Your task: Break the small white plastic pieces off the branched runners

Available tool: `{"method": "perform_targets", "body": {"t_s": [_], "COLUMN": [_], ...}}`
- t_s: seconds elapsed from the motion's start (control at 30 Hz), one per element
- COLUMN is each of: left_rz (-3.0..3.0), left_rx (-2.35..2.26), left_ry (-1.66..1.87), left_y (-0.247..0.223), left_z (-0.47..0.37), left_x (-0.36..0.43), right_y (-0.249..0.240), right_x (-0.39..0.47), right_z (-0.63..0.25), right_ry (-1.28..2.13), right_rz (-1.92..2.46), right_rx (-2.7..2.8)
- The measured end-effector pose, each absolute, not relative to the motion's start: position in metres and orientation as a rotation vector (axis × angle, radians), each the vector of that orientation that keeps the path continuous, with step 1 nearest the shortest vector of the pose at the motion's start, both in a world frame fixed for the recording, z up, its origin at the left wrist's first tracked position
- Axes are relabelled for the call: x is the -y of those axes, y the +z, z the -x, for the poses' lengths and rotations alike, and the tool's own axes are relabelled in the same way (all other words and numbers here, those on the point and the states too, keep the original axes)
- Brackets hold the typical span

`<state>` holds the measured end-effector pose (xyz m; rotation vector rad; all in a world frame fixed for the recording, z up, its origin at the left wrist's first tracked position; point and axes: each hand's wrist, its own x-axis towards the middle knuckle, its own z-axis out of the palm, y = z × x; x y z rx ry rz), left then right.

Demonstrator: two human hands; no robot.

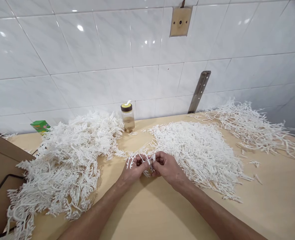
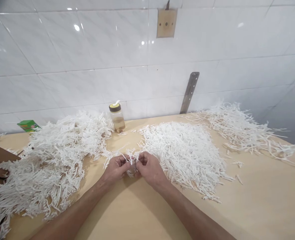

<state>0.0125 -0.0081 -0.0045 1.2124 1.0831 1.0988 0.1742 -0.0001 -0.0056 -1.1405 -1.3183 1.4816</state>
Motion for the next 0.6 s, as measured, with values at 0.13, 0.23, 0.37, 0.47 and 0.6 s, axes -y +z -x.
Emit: {"method": "perform_targets", "body": {"t_s": [0.13,0.23,0.37,0.47,0.6], "left_rz": [-1.199,-1.062,-0.921,-0.915,-1.094], "left_rx": [-1.129,-1.134,-1.065,-1.061,-1.234], "left_ry": [1.095,1.076,1.015,1.059,1.243], "left_y": [0.005,0.015,0.023,0.019,0.007], "left_z": [-0.016,-0.017,-0.018,-0.021,-0.023], "left_x": [0.013,0.016,0.018,0.016,0.014], "right_y": [-0.004,0.000,0.002,0.002,0.001], "right_x": [0.002,0.004,0.005,0.005,0.005], "right_z": [-0.174,-0.173,-0.172,-0.171,-0.168], "right_ry": [1.464,1.475,1.509,1.532,1.712], "right_rz": [1.129,1.120,1.095,1.093,1.020], "right_rx": [1.361,1.373,1.354,1.322,1.222]}}
